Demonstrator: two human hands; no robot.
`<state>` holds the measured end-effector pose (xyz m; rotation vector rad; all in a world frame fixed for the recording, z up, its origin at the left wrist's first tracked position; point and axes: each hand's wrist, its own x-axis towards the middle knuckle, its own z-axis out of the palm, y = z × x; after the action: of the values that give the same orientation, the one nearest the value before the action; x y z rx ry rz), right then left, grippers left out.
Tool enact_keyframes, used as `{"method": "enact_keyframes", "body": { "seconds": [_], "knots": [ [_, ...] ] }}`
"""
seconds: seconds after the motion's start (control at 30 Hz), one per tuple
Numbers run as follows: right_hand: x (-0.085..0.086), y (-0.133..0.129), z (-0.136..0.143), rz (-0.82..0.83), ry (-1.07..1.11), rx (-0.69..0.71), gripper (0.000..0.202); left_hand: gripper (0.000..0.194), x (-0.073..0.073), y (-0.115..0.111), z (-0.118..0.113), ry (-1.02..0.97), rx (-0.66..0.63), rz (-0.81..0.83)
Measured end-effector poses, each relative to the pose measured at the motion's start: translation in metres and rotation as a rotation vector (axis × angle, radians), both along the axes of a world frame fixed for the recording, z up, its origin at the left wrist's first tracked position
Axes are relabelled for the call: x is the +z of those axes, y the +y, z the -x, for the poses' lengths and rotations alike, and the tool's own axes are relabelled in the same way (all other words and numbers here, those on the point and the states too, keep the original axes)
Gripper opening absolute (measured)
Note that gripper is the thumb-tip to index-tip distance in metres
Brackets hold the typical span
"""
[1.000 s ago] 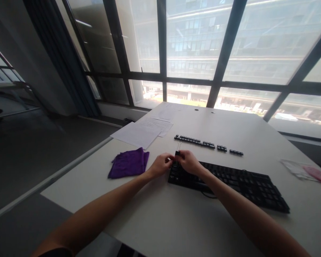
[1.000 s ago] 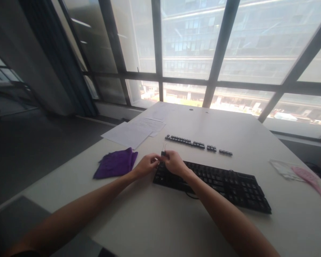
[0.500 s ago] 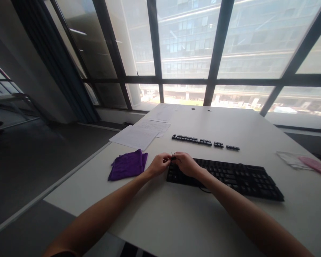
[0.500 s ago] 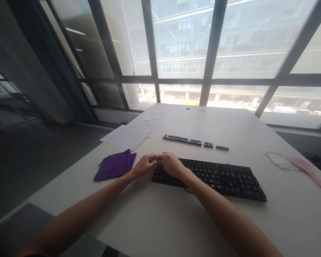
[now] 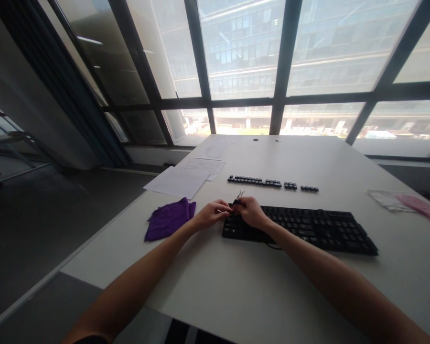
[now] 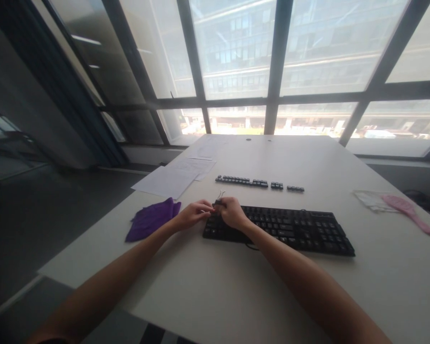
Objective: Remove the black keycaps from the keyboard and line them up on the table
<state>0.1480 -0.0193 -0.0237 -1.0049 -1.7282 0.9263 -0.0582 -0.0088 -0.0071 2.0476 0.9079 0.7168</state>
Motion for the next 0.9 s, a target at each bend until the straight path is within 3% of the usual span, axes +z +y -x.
{"method": "enact_keyframes", "body": {
  "seconds": [0.13, 0.43, 0.63, 0.9],
  "knots": [
    [-0.001, 0.001, 0.001, -0.004, 0.022, -0.002, 0.015, 0.027, -0.003, 0.005, 0.0, -0.021, 0.01, 0.041],
    [-0.005, 0.004, 0.002, -0.029, 0.034, -0.018, 0.016, 0.015, -0.004, 0.0, -0.006, -0.022, 0.073, -0.047],
    [-0.003, 0.005, 0.001, 0.053, 0.211, -0.048, 0.015, 0.019, -0.001, 0.0, -0.01, -0.05, 0.096, -0.096],
    [-0.002, 0.003, 0.002, 0.016, 0.285, -0.051, 0.017, 0.036, -0.001, -0.003, -0.011, -0.301, 0.18, 0.212]
  ]
}}
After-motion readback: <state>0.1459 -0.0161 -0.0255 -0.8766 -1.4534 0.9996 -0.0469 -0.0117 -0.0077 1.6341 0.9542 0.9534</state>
